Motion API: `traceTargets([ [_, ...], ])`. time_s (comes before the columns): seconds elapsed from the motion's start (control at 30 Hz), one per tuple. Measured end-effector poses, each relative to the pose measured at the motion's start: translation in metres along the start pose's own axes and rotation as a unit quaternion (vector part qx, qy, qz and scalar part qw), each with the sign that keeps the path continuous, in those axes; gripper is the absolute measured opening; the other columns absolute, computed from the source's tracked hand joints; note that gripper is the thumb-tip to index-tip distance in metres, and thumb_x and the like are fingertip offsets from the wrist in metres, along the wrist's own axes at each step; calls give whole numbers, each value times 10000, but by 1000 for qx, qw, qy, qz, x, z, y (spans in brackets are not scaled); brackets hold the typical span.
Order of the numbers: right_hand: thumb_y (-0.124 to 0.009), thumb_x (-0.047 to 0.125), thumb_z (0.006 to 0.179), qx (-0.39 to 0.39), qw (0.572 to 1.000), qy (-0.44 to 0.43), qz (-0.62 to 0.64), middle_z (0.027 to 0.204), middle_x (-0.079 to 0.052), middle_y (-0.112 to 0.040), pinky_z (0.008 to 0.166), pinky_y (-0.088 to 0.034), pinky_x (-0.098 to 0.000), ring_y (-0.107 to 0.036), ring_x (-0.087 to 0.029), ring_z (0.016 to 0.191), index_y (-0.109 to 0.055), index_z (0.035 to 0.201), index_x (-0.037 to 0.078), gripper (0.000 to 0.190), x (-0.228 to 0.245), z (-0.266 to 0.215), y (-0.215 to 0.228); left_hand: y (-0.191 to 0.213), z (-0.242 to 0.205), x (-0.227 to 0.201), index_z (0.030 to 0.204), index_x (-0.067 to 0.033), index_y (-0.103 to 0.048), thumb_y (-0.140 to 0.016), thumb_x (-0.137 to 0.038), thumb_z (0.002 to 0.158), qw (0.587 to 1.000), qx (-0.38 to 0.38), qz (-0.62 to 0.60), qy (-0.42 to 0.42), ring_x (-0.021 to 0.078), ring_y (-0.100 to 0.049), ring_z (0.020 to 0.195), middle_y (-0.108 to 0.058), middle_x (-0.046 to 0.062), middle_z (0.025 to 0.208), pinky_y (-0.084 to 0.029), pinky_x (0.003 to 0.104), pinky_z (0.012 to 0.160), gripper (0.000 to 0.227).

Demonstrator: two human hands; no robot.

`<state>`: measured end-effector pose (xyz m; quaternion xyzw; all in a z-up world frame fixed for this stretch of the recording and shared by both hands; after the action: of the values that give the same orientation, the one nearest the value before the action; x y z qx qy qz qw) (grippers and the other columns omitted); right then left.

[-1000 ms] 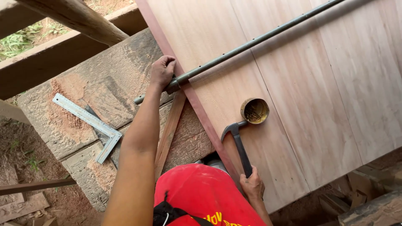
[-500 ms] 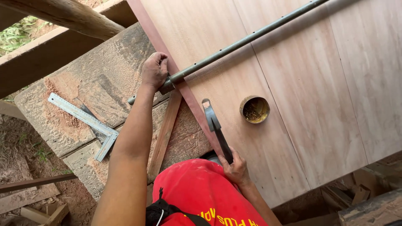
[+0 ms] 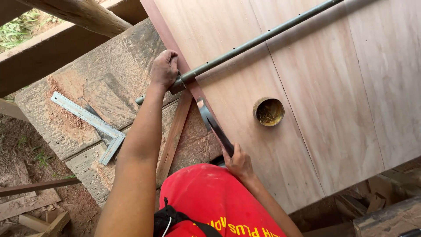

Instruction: The person positions a long bar clamp across wooden panels resting on a workbench, tightens the clamp fitting by hand and taps it with a hammer, and moves a small metal cup and a wood strip aside while working around the clamped boards.

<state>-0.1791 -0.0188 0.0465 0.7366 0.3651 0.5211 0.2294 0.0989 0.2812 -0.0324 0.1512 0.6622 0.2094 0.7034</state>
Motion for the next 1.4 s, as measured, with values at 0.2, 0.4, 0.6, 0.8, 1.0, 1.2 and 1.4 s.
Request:
traceTargets([
  [0.2,-627,341,954,70,995,-65,-22,719,-275,-713,580,-590,-480,-750,-402,650,-567,1182,-2,416,9,-3,11,-1,0,-1,1032,-19,-681,-641,-78,983,1000,-13,9,-15,372,-694,939,-706,192,1010,-557,439,835,87],
  [0.4,-637,356,994,64,991,-73,-92,838,-298,-707,656,-568,-550,-696,-499,788,-570,1096,-25,400,-22,-6,-11,-2,-13,3,1027,-25,-684,-640,-86,979,1000,-2,17,-10,357,-694,945,-710,183,1017,-560,433,838,90],
  [0.6,-644,342,951,81,992,-96,-21,803,-305,-708,686,-601,-484,-746,-442,780,-545,1241,-26,478,-24,-10,-7,5,-8,-7,1049,-84,-716,-657,-156,979,999,10,33,34,310,-720,908,-747,134,1001,-569,417,811,117],
  [0.8,-678,309,913,66,992,-106,-10,829,-270,-723,666,-584,-480,-752,-399,717,-604,1160,-13,413,-12,-15,5,4,-4,1,1076,-107,-688,-644,-197,989,995,22,12,92,281,-740,880,-760,108,966,-576,411,802,132],
  [1.0,-684,329,926,58,995,-72,-26,856,-275,-729,692,-587,-488,-745,-417,789,-596,1153,-7,415,-33,-11,-4,8,-8,-11,1049,-119,-722,-661,-200,981,998,25,24,57,293,-707,948,-735,93,1040,-554,413,829,122],
  [1.2,-673,359,929,90,987,-129,-43,894,-276,-740,771,-596,-487,-759,-416,865,-590,1162,9,429,-37,-11,-8,6,-8,-8,1024,-134,-767,-693,-199,951,999,9,3,52,278,-713,967,-740,61,1057,-559,387,843,123],
  [1.4,-678,347,933,79,991,-100,-30,960,-288,-734,803,-589,-495,-734,-437,951,-604,1161,9,415,-35,-10,-6,6,-7,-11,1022,-152,-790,-727,-193,930,999,2,1,54,252,-727,951,-761,41,1054,-572,369,836,119],
])
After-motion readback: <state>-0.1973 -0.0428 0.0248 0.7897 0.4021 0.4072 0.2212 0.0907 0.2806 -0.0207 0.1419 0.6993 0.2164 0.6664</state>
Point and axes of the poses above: each hand's wrist, its own z-axis towards the middle knuckle, its own y-axis out of the back of the hand, x = y × z, the point moved 4 cm from there along z, towards the middle knuckle
